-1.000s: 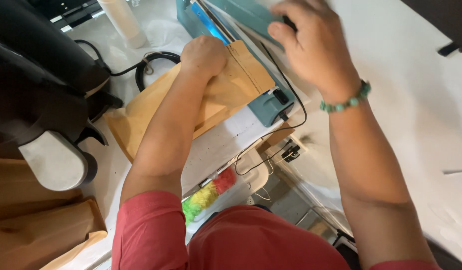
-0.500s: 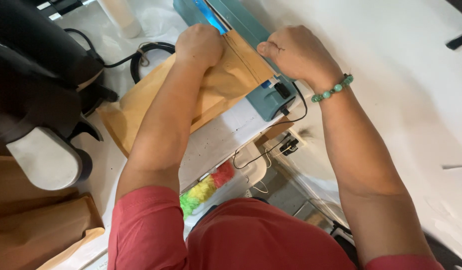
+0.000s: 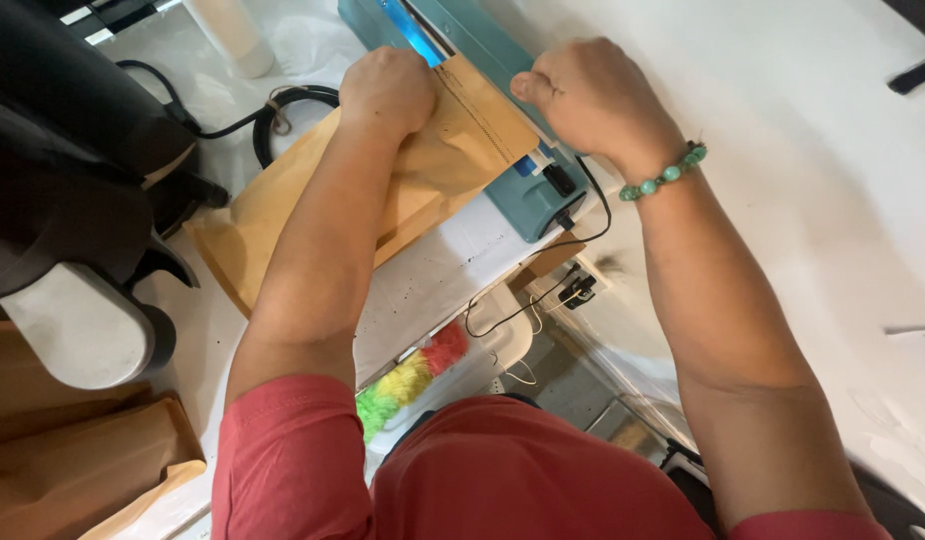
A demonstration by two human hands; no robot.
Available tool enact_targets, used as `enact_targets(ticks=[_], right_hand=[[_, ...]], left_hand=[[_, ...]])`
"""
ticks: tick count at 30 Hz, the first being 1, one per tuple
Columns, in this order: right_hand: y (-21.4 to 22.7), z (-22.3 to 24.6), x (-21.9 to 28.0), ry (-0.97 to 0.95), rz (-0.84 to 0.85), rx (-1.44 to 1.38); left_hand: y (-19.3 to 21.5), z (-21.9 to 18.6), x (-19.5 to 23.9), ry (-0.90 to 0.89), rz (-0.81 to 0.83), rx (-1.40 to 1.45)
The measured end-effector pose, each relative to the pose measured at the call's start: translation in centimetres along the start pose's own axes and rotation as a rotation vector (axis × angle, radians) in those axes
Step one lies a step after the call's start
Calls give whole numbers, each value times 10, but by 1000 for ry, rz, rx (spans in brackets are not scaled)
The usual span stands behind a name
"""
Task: Sealing coffee bags using a manual heat sealer machine
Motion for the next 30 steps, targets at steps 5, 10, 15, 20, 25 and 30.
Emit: enact_targets(ticks=[5,10,15,20,25,30], right_hand=[[-15,-8,4,-8,10,7],[-22,-12,5,39,-25,6],[-21,-7,6,105,-37,2],[-26,-11,7,100,-36,12],[-25,-12,6,66,-27,15],[-17,-8,6,10,-33,-12]], left_hand=[[1,0,1,12,32,-6],[4,0,2,36,11,18],[2,1,2,49,-3,46],[-3,0,1,41,-21,39],[-7,0,-2,29,-27,53],[-11,-2,-2,-30,-33,30]])
Point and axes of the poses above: each hand's wrist, its own x-axis away from the middle knuckle, its own y-axis out of the back of the hand, z = x × y, the point moved 6 cm from there along -x, towards the middle knuckle, and after that the axes turned 14 degrees about -z, right-handed, at the moved point
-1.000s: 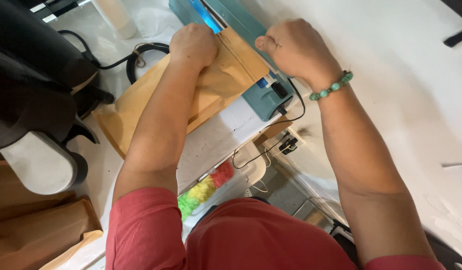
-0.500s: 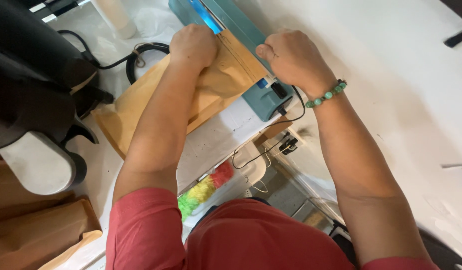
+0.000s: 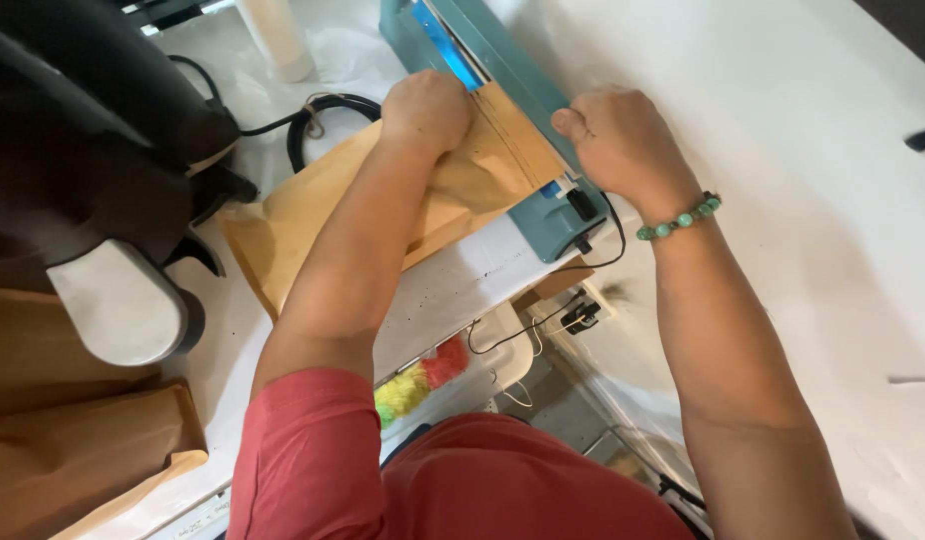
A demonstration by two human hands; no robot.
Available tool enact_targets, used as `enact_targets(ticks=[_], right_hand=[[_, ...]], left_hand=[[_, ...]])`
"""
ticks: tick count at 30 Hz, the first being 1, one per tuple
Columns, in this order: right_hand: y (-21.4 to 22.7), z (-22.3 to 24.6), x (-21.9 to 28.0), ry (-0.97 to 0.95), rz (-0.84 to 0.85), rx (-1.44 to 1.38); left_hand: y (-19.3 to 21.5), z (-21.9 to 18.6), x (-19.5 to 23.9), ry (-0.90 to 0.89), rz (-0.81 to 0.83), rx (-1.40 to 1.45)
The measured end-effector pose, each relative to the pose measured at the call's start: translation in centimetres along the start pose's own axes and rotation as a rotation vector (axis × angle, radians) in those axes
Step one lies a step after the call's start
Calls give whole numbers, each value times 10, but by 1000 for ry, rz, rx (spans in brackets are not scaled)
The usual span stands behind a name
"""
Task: Sealing coffee bags using a manual heat sealer machine
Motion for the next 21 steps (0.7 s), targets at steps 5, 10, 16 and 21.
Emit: enact_targets(ticks=[5,10,16,21], right_hand=[[4,1,-1,-4,-5,40],[11,3,-5,10,-9,47],[22,8,-11,46,-54,71],[13,4,-7,26,-35,72]], left_hand=[[3,-1,2,76,53,44],[0,-2,0,71,36,36],[1,-2,2,81,63,22],[7,-1,6,138,95,60]])
Point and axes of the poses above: each hand's wrist, its own x-axis away from the middle knuckle, its own y-axis out of the back of the hand, z = x × y, the point moved 6 cm from there along -x, towards the middle knuckle, and after that the axes turned 14 degrees about -z, right-handed, at the moved point
